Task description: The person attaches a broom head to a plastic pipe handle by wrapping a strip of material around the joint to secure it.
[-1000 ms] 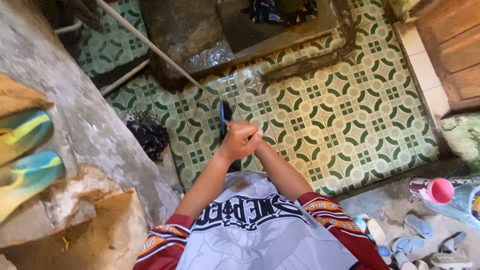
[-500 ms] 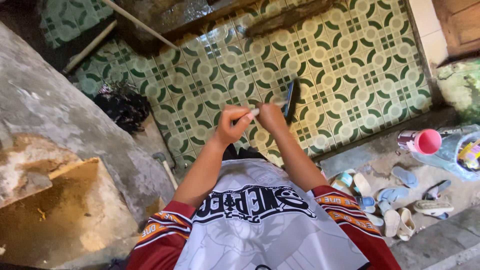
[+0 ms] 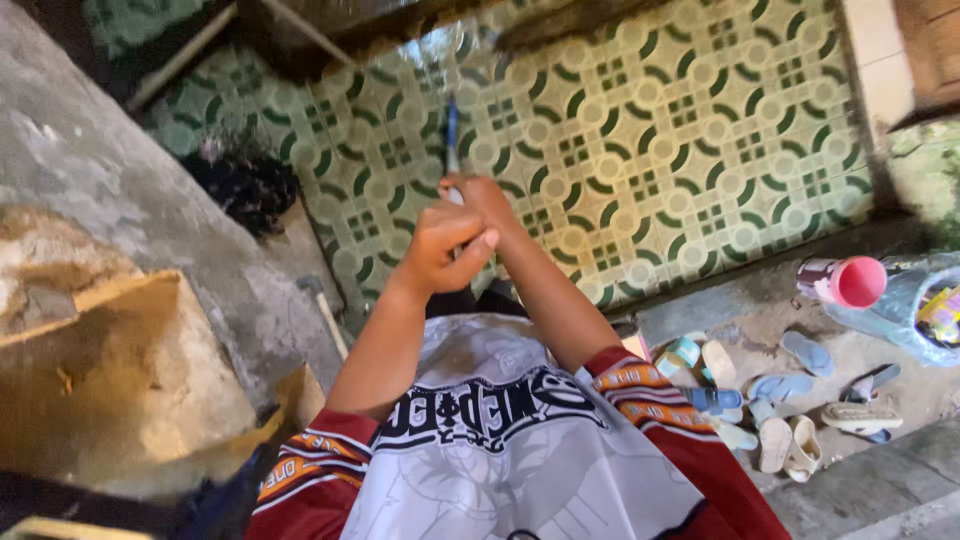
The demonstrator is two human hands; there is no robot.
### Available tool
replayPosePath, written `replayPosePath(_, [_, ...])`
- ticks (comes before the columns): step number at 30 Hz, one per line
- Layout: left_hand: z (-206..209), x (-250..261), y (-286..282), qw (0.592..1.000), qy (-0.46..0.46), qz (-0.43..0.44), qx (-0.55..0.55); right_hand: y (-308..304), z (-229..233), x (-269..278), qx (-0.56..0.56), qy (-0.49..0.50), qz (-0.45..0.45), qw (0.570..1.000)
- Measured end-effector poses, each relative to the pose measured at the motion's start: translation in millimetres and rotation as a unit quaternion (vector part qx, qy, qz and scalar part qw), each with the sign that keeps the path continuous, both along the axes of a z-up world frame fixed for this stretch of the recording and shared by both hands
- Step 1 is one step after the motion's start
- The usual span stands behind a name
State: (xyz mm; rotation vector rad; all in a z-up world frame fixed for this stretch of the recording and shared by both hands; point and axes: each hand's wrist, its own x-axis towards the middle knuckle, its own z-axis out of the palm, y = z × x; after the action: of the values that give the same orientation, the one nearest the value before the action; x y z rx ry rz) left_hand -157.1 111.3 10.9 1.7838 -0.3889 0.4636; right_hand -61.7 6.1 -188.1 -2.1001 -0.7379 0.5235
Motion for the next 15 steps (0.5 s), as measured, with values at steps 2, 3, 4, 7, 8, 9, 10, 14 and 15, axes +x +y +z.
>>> replayPosePath(2, [3,8,5,0.999,-0.018,-0.026,-0.021,-12,16,14,-0.043,-0.099,0.006,0.994])
replayPosePath(3, [0,10,8,0.998,-0.024,-0.039,-0.032,-21,18,19,-0.047,-0.12,-0.003,0.992])
replayPosePath(4, [-6,13,13,0.998,0.002,-0.036,-0.051,-29,17,23,-0.048,-0.141,-0.011,0.989])
replayPosePath(7, [-36,28,24,0.995,0.038,-0.006,-0.094,-36,-10,25,-0.155,-0.127,-0.044,0.979])
replayPosePath(8, [-48,31,24,0.994,0.022,0.019,-0.102,-36,-23,21,-0.19,-0.125,-0.06,0.972])
replayPosePath(9, [-59,33,28,0.993,0.007,0.045,-0.111,-32,-38,18,-0.184,-0.119,-0.063,0.974])
replayPosePath(10, [-69,34,34,0.993,0.032,0.041,-0.103,-28,-54,16,-0.178,-0.111,-0.066,0.976])
replayPosePath(14, [-84,47,65,0.993,0.091,0.016,-0.069,21,-107,23,-0.105,-0.062,-0.047,0.991])
replayPosePath(15, [-81,51,74,0.994,0.096,0.006,-0.06,41,-112,28,-0.104,-0.027,-0.049,0.993])
